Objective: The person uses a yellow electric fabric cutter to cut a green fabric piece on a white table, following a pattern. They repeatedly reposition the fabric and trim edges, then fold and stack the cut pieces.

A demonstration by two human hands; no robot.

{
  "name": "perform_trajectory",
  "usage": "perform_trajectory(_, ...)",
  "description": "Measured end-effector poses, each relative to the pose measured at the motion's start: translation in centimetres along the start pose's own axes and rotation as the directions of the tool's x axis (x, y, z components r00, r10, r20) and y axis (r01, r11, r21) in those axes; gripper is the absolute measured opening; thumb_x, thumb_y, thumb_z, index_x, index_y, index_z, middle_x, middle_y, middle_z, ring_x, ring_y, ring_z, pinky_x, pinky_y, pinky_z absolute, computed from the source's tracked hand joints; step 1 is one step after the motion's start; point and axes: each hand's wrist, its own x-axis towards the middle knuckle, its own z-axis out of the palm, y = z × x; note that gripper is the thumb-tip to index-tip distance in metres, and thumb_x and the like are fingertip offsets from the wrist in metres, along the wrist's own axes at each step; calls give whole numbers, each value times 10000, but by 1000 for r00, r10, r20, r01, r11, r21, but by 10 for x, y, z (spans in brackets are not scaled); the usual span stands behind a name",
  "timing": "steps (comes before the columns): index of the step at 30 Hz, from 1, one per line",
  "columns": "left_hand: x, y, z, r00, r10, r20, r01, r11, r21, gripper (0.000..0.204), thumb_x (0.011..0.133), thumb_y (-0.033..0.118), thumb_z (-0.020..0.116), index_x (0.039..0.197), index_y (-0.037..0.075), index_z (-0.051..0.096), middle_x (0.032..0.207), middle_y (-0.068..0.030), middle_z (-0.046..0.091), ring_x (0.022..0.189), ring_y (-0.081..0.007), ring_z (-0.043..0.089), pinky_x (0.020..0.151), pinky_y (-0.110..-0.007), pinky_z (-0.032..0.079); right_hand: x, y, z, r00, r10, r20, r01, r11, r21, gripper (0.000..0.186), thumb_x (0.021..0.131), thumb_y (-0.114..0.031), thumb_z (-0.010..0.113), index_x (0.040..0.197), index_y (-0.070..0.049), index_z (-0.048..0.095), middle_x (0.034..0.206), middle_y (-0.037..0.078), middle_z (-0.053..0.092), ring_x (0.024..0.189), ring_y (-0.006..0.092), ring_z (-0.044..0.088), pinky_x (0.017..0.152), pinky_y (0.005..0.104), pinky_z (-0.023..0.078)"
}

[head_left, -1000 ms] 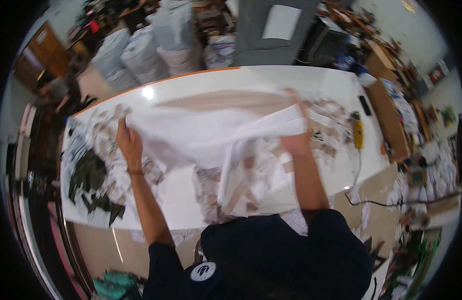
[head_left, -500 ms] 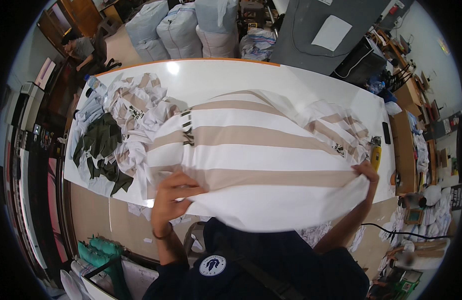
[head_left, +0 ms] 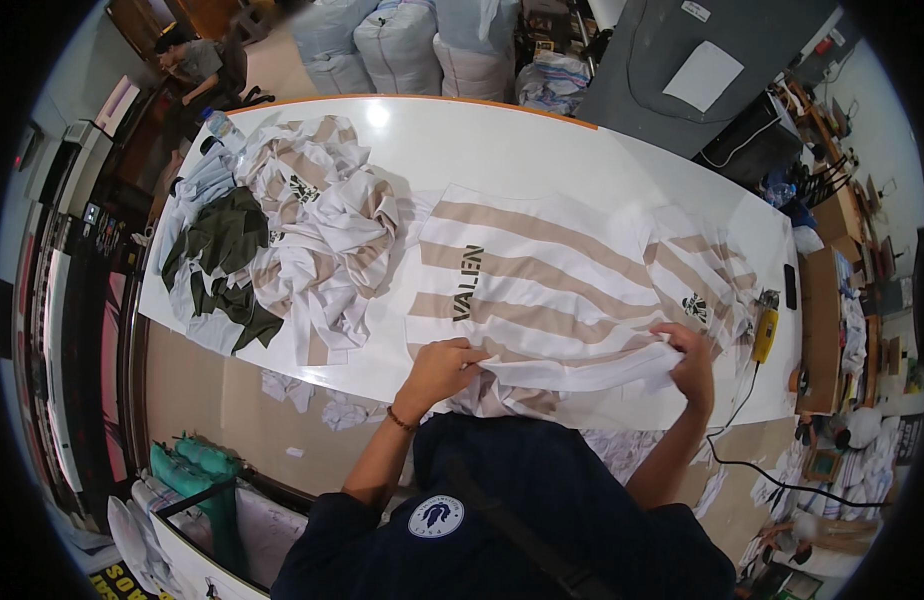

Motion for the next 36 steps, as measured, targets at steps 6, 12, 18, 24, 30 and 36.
perform_trajectory(6,13,80,-23,960,239,-148,-282,805,-522,339,750,34,761,1087,64,753,1013,-113,729,862,-302,715,744,-360,559,29,-24,86,904,-297,308,293,954,60,782,631,23,675,1398,-54,540,835,133,690,658,243,615,643,364,482)
perform_trajectory(12,41,44,-65,886,463,-6,-368,696,-617,255,804,104,798,1055,77,763,1028,-83,742,883,-218,718,766,-339,563,25,-53,130,684,-501,530,398,866,304,380,632,-183,775,985,-57,715,890,156,712,803,359,687,719,404,512)
perform_trajectory(18,70,-184,-84,200,-581,-789,433,775,-461,472,823,315,797,1138,-23,699,1135,-177,703,924,-289,694,799,-387,547,22,-70,121,502,-576,645,412,815,407,451,666,-188,773,1096,-81,692,959,140,718,890,328,694,760,398,522)
perform_trajectory(24,78,-236,-113,100,-832,-546,386,538,-749,445,854,405,775,978,-15,695,943,-127,720,833,-233,666,751,-376,520,14,-45,138,648,-160,745,346,933,-100,690,759,-160,746,1411,-113,527,1154,194,651,1062,353,652,883,439,522)
perform_trajectory(30,101,-192,-149,176,-600,-780,-148,767,-624,224,984,208,663,1011,-15,668,894,-22,687,807,-82,589,711,-257,477,32,-66,124,733,-363,575,373,922,107,793,764,-93,819,1474,-89,464,1191,148,625,994,283,658,865,371,534)
perform_trajectory(36,94,19,-171,832,39,-554,-243,922,-300,290,959,112,672,1230,8,679,802,-73,708,670,-121,613,643,-281,490,55,-136,109,874,-452,-180,485,779,398,741,764,-187,853,1408,-48,513,1314,144,599,1168,256,608,982,429,480)
